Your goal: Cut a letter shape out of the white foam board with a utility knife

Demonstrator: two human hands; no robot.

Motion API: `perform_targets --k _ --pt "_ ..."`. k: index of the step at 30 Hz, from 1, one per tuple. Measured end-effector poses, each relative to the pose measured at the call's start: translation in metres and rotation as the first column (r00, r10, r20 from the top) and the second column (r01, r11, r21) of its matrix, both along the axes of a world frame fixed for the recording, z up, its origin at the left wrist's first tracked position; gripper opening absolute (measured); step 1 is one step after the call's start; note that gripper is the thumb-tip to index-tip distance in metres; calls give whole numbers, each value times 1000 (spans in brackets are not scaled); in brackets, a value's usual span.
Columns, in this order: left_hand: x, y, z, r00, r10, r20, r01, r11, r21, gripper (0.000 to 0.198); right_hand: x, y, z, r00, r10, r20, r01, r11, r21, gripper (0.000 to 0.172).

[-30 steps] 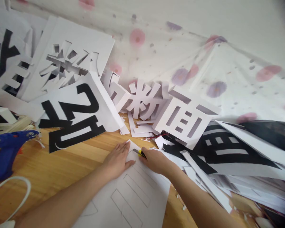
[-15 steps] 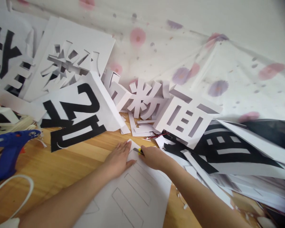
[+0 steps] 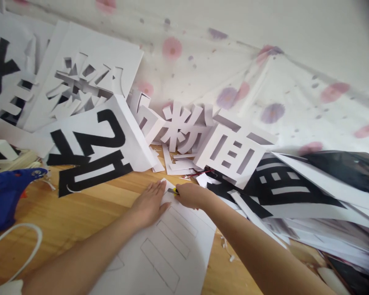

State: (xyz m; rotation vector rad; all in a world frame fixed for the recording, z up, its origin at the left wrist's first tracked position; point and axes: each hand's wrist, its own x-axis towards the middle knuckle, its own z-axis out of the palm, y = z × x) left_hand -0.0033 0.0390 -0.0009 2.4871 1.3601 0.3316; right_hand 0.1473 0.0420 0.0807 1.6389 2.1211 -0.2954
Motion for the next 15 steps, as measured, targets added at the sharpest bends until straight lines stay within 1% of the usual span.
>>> perform_targets --k 5,10,15 --pt "-1 0 1 1000 -2 0 2 1000 -1 58 1 -1 2 1000 -15 5 15 999 -29 28" --pt "-1 1 2 1000 6 -28 -6 1000 -6 57 8 -4 -3 1000 16 -14 -16 1000 14 29" --pt "0 0 4 999 9 -53 -8 1000 20 56 9 -6 -5 999 32 1 -32 999 38 30"
